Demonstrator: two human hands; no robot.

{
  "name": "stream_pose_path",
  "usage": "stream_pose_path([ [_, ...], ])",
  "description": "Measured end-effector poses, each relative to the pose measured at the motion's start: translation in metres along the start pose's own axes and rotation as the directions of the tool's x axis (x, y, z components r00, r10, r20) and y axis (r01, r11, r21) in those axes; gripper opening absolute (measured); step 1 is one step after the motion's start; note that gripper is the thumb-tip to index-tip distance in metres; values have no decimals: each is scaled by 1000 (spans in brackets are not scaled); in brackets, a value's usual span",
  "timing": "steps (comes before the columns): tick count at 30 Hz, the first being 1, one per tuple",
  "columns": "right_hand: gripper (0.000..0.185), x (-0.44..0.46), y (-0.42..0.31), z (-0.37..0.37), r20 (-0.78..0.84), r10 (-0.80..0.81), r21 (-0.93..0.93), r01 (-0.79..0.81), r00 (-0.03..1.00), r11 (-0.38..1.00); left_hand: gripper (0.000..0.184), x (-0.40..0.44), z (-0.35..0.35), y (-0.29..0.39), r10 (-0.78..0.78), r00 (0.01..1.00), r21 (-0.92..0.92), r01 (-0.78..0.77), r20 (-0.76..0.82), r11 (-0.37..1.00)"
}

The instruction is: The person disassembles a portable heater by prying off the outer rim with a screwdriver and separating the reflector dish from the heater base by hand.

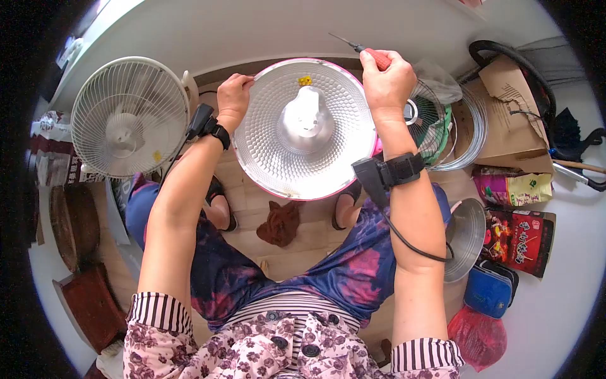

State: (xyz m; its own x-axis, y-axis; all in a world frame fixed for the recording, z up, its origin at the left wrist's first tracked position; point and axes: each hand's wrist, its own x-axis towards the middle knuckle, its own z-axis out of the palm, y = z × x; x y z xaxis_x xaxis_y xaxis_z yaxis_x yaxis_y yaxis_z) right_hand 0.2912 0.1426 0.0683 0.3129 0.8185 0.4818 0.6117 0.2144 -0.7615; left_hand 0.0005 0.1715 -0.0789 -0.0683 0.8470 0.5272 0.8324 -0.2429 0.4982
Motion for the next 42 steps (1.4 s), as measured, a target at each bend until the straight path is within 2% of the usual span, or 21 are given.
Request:
stream_pose_path([
  [2,20,-3,-5,1,76,1,17,-2,997,1000,6,1,0,-2,-11,1000,-30,10,-7,999],
  [5,19,-14,-23,9,184,-37,-27,42,982,999,7,3,-1,-3,-198,979,-205,202,41,958],
  [8,17,-30,-36,22,316,-81,5,84,945,996,9,4,-5,-4,-268,959,-326,283,92,902],
  [13,16,-50,-37,49,427,-167,49,162,889,986,13,4,-11,0,-282,950,-309,311,135,899],
  [16,17,-58,-40,57,480,-153,-8,179,864,984,15,5,-15,1,-275,948,-319,312,158,895],
  [23,17,-68,-41,70,514,-196,-26,243,835,970,16,4,-15,-2,-222,962,-343,264,157,901],
  [26,17,-69,-44,69,507,-183,-13,220,842,975,15,3,-16,-2,-197,969,-359,240,152,902],
  [42,16,-74,-46,74,510,-204,-39,259,836,965,8,2,-15,3,-277,952,-333,306,133,892],
])
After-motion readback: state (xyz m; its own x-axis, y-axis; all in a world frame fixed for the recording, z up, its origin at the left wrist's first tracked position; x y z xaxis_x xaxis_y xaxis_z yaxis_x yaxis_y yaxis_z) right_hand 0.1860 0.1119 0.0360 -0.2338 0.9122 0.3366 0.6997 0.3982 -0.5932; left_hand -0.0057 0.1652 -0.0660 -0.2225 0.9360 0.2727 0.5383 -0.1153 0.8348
